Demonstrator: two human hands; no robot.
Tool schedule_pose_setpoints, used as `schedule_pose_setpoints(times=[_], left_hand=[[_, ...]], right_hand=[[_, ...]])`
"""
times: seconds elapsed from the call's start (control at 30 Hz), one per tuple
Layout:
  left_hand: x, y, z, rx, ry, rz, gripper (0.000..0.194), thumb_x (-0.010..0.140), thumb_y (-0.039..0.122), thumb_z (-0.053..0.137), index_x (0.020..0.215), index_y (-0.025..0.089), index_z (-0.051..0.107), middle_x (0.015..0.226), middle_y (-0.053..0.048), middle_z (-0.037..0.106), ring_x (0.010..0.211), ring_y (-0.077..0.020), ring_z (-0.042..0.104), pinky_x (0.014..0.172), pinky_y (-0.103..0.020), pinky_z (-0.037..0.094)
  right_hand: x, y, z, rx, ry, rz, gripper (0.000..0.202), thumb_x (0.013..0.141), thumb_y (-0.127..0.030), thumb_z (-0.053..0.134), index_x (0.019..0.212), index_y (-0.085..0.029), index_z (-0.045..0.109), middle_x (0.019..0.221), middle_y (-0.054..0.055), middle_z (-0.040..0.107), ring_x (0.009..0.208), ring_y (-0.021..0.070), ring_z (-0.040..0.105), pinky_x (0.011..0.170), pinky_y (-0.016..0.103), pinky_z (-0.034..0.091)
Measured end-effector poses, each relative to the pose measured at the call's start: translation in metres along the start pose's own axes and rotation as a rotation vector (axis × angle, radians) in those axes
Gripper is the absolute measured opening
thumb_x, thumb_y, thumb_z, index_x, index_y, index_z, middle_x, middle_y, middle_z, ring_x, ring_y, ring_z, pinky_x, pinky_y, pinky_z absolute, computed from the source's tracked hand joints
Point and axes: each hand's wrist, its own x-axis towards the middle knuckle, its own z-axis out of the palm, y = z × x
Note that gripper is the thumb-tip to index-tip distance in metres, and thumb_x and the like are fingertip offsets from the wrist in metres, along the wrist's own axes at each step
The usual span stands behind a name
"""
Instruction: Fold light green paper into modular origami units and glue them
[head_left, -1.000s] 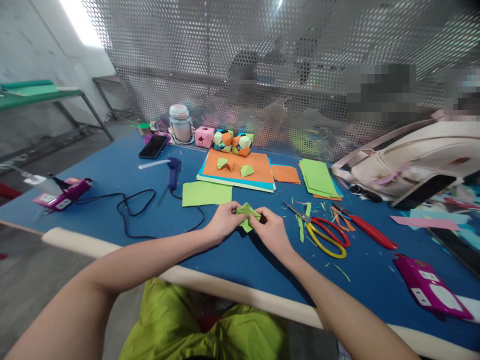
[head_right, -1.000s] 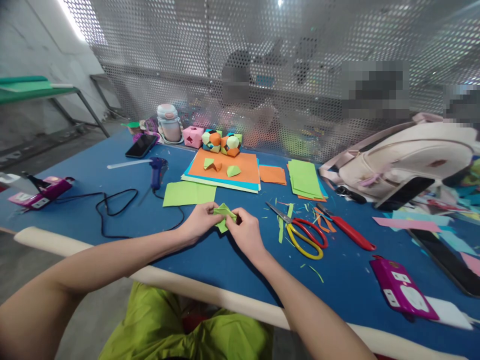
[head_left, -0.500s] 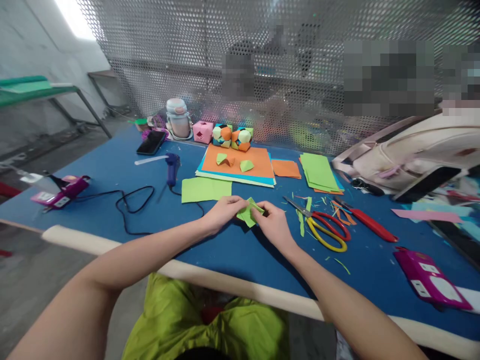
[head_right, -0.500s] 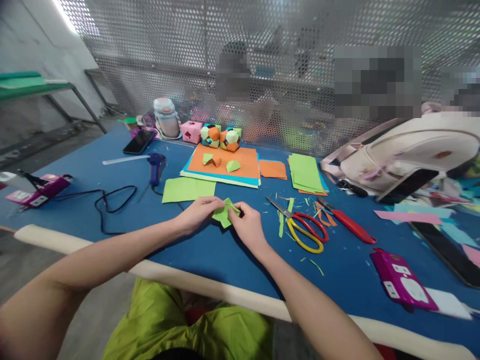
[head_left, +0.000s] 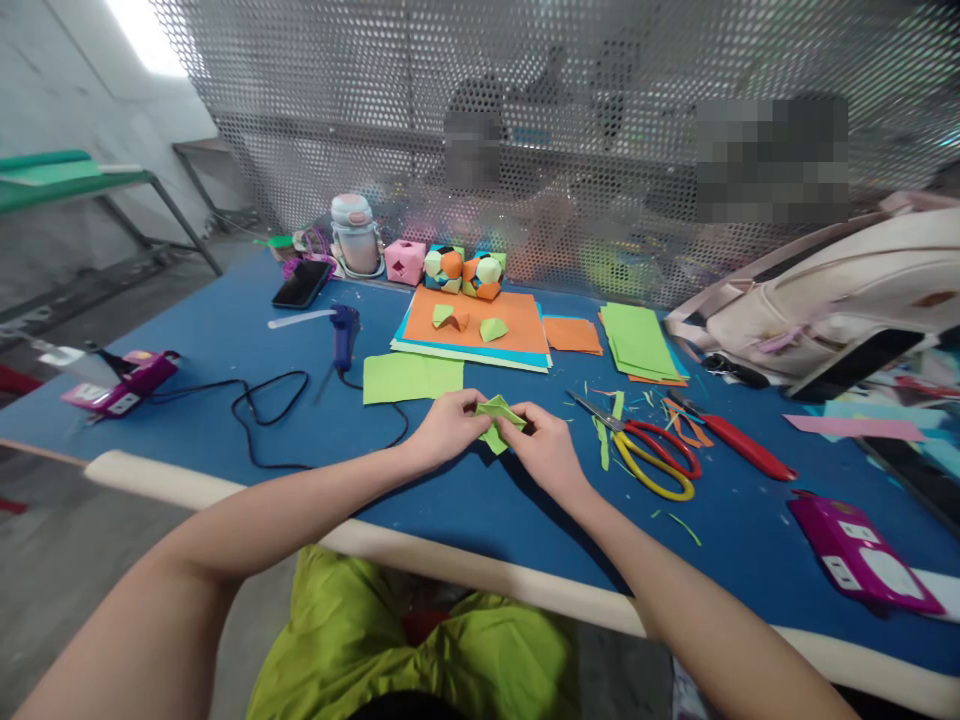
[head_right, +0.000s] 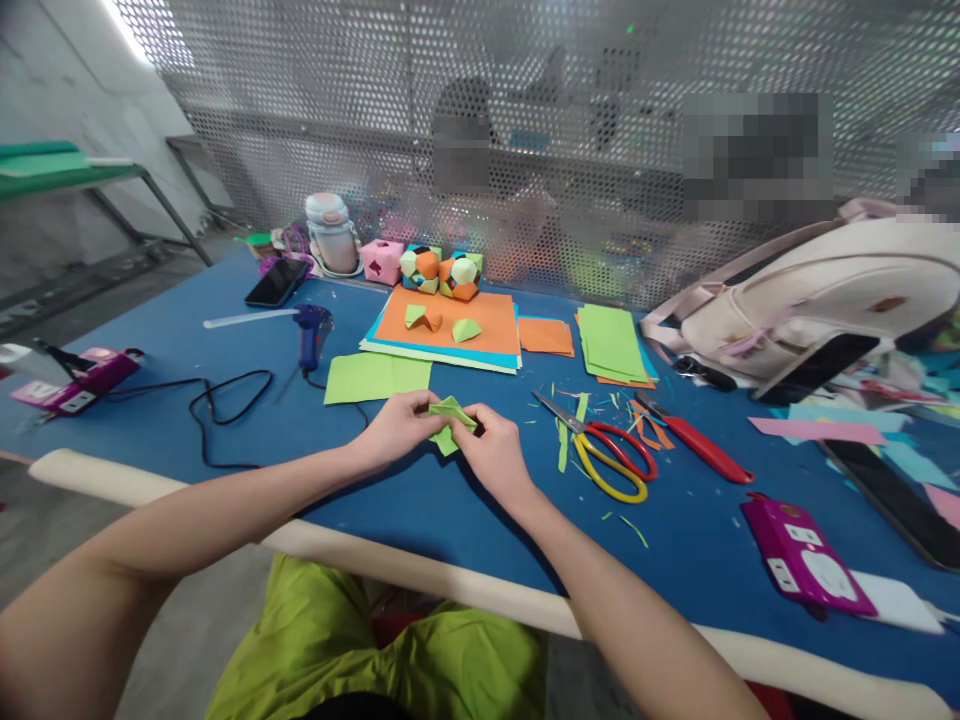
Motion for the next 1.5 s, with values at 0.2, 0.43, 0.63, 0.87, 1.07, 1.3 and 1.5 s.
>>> schedule_pose_setpoints(times=[0.2,0.43,0.63,0.87,1.07,1.3,1.5], left_hand=[[-0.001,0.000,0.000,0.062,-0.016,0.034,0.007,0.067,0.019,0.053,0.066,0.014,0.057,0.055,0.006,0.044,0.052,-0.0082,0.036,0.051,-0.022,0.027],[-0.003,0.001,0.000,0.087,-0.025,0.064,0.005,0.067,0.018,0.052,0.067,0.014,0.055,0.057,0.005,0.045,0.054,-0.0084,0.038,0.051,-0.021,0.029],[-0.004,0.002,0.000,0.093,0.003,0.083,0.005,0.069,0.016,0.051,0.066,0.015,0.054,0.057,0.006,0.044,0.054,-0.0081,0.037,0.051,-0.021,0.029],[-0.006,0.001,0.001,0.121,0.057,0.116,0.005,0.068,0.014,0.051,0.067,0.015,0.056,0.059,0.005,0.049,0.056,-0.0088,0.043,0.053,-0.021,0.032],[-0.008,0.002,0.001,0.162,0.044,0.160,0.009,0.066,0.014,0.050,0.070,0.016,0.058,0.064,0.003,0.055,0.060,-0.0105,0.049,0.057,-0.022,0.037],[-0.009,0.007,-0.002,0.214,0.070,0.148,0.007,0.067,0.015,0.050,0.068,0.016,0.057,0.063,0.003,0.055,0.061,-0.0111,0.048,0.058,-0.022,0.037],[-0.009,0.012,-0.004,0.144,0.180,0.158,0.004,0.067,0.015,0.050,0.068,0.016,0.054,0.063,0.004,0.053,0.060,-0.0103,0.046,0.056,-0.022,0.036]], right_hand=[[0.000,0.001,0.000,-0.005,0.031,-0.008,0.022,0.075,-0.035,0.056,0.065,-0.016,0.059,0.055,-0.002,0.052,0.052,0.0110,0.043,0.051,0.022,0.034],[-0.002,-0.002,-0.001,-0.007,0.062,-0.032,0.022,0.076,-0.034,0.056,0.064,-0.016,0.060,0.055,-0.002,0.053,0.052,0.0110,0.044,0.051,0.022,0.035],[-0.002,-0.002,0.000,-0.001,0.068,-0.066,0.021,0.078,-0.034,0.055,0.065,-0.017,0.059,0.058,-0.001,0.055,0.053,0.0114,0.047,0.053,0.023,0.037],[-0.002,0.000,0.002,-0.005,0.041,-0.109,0.015,0.076,-0.030,0.055,0.075,-0.017,0.061,0.065,0.000,0.059,0.059,0.0131,0.052,0.058,0.024,0.040],[-0.004,0.000,0.002,-0.018,0.058,-0.131,0.012,0.076,-0.027,0.054,0.073,-0.018,0.060,0.067,0.001,0.059,0.063,0.0142,0.052,0.062,0.025,0.040],[-0.004,-0.003,0.001,0.020,0.012,-0.149,0.012,0.079,-0.029,0.051,0.077,-0.019,0.059,0.071,0.002,0.059,0.065,0.0147,0.054,0.063,0.026,0.043],[-0.005,-0.008,-0.003,0.145,-0.010,-0.022,0.017,0.080,-0.034,0.050,0.079,-0.018,0.056,0.067,0.000,0.058,0.059,0.0134,0.051,0.057,0.025,0.041]])
